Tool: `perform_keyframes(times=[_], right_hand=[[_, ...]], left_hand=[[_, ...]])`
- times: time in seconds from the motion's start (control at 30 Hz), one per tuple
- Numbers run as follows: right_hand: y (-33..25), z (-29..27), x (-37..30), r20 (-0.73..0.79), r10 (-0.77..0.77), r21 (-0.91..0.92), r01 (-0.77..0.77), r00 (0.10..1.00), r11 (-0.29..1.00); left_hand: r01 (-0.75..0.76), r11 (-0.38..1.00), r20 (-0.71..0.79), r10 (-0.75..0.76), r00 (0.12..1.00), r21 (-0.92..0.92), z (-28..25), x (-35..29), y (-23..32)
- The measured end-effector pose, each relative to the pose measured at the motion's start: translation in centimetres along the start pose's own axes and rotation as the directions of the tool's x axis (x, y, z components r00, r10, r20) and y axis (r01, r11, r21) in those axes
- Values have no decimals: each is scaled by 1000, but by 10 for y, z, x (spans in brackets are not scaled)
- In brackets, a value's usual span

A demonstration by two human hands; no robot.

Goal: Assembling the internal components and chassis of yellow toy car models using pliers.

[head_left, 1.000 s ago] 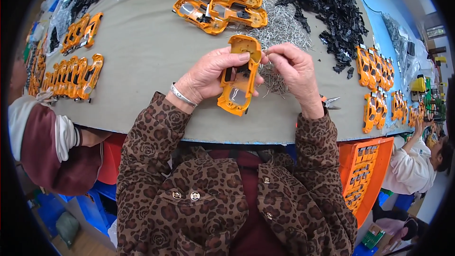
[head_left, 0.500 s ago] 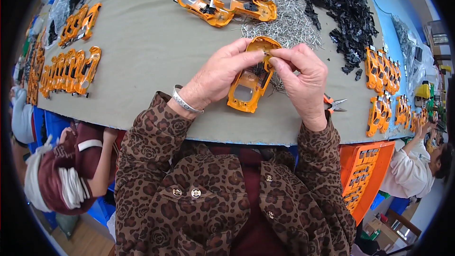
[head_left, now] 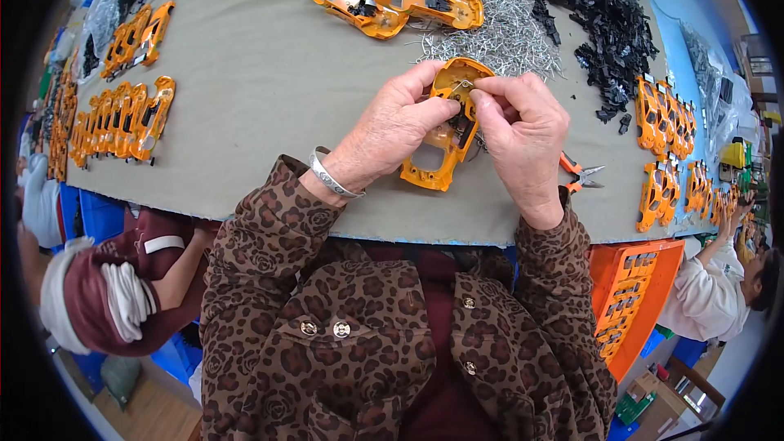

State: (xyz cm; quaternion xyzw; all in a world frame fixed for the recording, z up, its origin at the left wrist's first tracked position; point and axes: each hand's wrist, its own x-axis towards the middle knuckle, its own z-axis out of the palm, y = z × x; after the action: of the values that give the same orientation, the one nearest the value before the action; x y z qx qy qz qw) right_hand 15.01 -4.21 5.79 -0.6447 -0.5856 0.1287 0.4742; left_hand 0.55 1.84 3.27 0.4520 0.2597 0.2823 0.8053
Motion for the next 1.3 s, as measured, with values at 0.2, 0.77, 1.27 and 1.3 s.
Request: perform_keyframes(times=[0.2,0.77,1.27,1.3], right_hand=[[3,5,-8,20,-163,-164,164,986,973],[24,-112,-31,634,-9,-434,366,773,823],[25,-123,10,99,-114,873,-31,988,487],[26,-107,20,131,-166,949,-75,977,307]], left_hand=[[-34,998,-4,34,999,-60,-2,0,-1],[-40,961,30,33,999,273,-20,2,10],[107,883,216,-228,949,457,-30,11,6],[120,894,219,-232,948,431,-30,9,6]])
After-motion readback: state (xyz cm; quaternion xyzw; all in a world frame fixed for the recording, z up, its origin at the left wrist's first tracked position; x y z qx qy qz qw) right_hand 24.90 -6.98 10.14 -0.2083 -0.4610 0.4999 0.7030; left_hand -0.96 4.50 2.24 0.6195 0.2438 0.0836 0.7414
